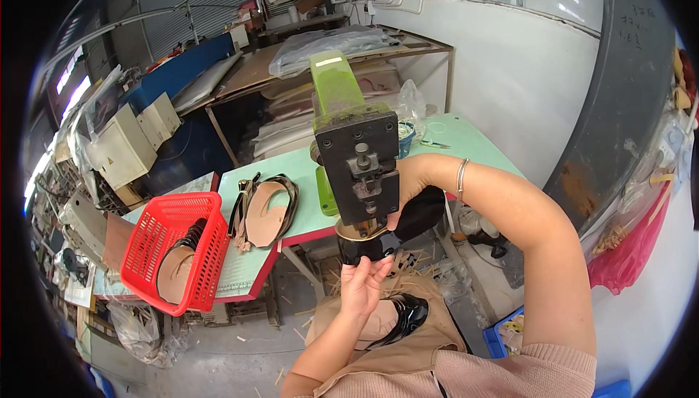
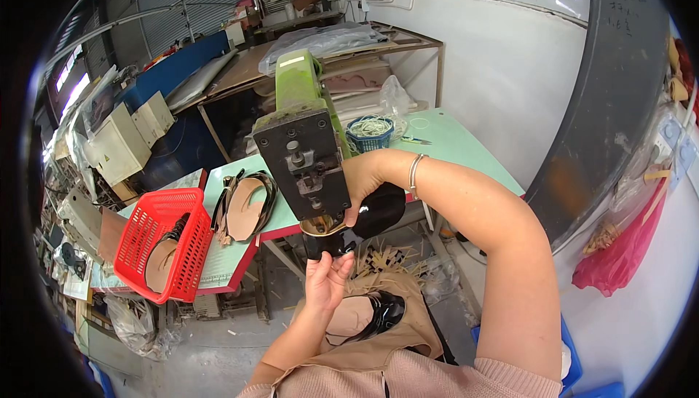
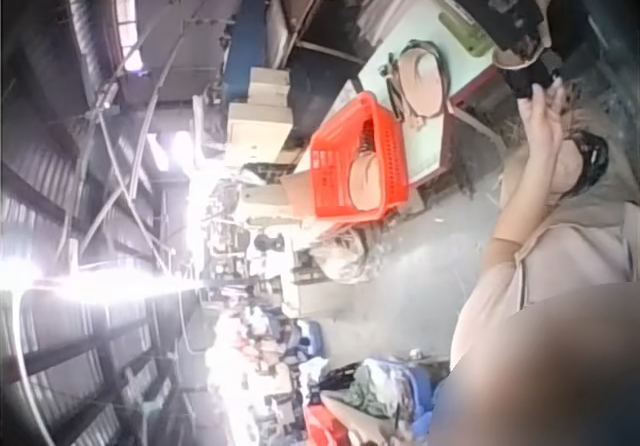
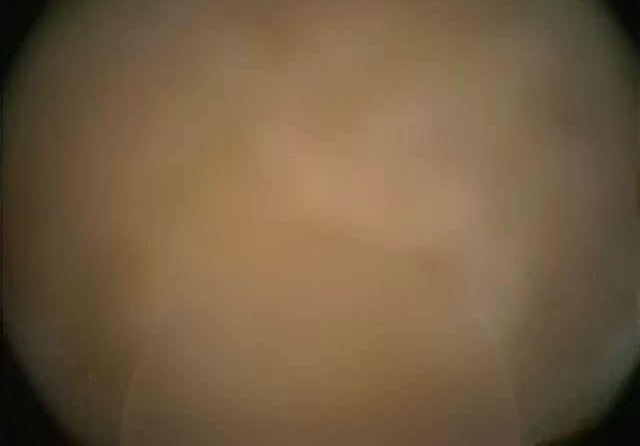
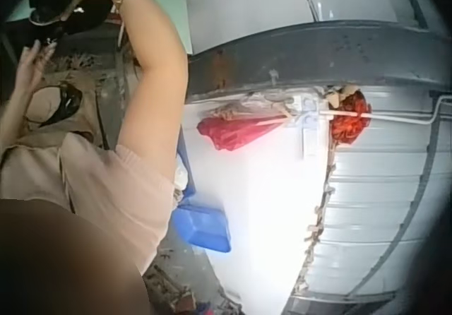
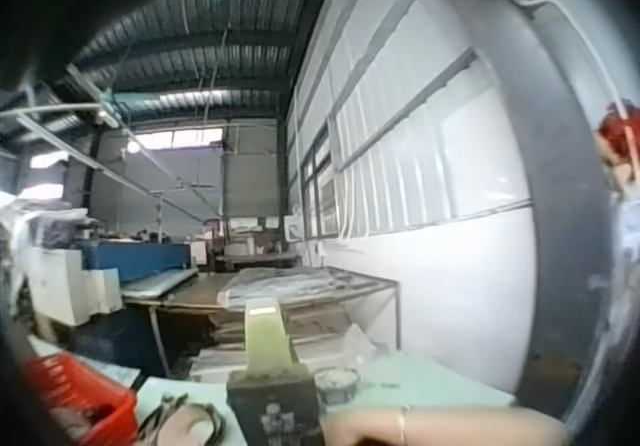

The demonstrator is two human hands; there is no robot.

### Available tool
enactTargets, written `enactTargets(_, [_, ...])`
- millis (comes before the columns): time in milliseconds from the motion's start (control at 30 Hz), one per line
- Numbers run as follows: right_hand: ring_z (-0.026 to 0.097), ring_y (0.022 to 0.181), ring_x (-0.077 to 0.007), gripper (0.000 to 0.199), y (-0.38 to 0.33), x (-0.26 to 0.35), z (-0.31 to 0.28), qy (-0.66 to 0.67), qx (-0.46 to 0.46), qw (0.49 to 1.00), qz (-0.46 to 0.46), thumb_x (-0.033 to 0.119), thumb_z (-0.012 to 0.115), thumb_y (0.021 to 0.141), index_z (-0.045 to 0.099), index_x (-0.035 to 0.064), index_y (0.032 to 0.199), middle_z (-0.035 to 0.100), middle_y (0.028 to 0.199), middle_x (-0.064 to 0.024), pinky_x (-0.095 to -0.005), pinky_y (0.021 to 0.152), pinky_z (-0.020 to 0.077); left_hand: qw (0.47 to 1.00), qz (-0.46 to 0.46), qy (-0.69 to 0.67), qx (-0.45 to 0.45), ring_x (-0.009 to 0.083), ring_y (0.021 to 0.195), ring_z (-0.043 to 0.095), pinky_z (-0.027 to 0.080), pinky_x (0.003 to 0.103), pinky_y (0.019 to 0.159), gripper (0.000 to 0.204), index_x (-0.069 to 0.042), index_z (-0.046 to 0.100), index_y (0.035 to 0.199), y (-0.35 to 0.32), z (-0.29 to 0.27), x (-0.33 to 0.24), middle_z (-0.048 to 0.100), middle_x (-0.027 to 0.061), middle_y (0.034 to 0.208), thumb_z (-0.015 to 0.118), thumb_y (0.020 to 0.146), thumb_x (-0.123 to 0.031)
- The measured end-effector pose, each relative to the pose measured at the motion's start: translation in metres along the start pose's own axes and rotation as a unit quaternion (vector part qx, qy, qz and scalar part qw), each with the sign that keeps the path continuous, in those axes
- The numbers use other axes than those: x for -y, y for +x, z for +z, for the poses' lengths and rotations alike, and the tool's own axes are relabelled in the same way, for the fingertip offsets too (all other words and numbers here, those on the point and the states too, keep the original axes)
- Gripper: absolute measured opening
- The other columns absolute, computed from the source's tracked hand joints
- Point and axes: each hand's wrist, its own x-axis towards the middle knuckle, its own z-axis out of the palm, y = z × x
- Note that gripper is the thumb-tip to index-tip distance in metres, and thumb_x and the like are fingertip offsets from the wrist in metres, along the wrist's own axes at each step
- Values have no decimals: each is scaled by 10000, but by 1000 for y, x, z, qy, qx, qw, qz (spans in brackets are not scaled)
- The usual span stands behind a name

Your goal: Using a specialized manufacturing machine to attach components to sandals.

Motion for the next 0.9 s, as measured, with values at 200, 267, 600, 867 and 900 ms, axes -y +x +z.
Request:
enactTargets(200, [532, 1078, -218, 638, -5, 5, 17, 69, -75, 993, -61, 157, 823, 572, 577, 72, 1155, 601, 1141, -81, -318, 939, 393, 999, -3, 30, 12, 239, 832, 657, 573, 327, 701, 278, -60, 490, 1155, 4, -12, -28, 621, 147, 1019, 548, 891, -130])
enactTargets(267, [538, 1067, -211, 637, -8, 15, 20, 71, -92, 992, -52, 148, 816, 570, 574, 71, 1155, 607, 1128, -70, -312, 944, 390, 999, 1, 42, 29, 214, 816, 655, 567, 322, 697, 265, -72, 491, 1152, 8, -17, -36, 628, 124, 998, 536, 898, -130])
enactTargets(600, [550, 1019, -192, 604, -1, -4, 40, 86, -210, 965, -129, 183, 819, 593, 571, 49, 1126, 614, 1087, -67, -311, 907, 426, 986, 70, 151, -24, 222, 935, 612, 563, 340, 696, 428, -89, 393, 1236, 8, 25, -16, 540, 103, 1152, 590, 856, -96])
enactTargets(867, [542, 1015, -159, 518, -18, 0, 52, 218, -209, 953, 0, 154, 785, 652, 577, 39, 1112, 624, 1076, -59, -289, 914, 408, 991, 104, 51, -70, 162, 905, 607, 534, 281, 751, 318, -72, 506, 1115, 17, 30, -16, 596, 65, 1048, 583, 829, 42])
enactTargets(900, [535, 960, -140, 511, -21, -4, 54, 228, -229, 947, 3, 124, 783, 651, 573, 27, 1106, 620, 1038, -43, -286, 869, 421, 989, 113, 56, -70, 157, 923, 600, 517, 278, 794, 326, -73, 510, 1113, 20, 28, -15, 595, 61, 1052, 586, 822, 53])
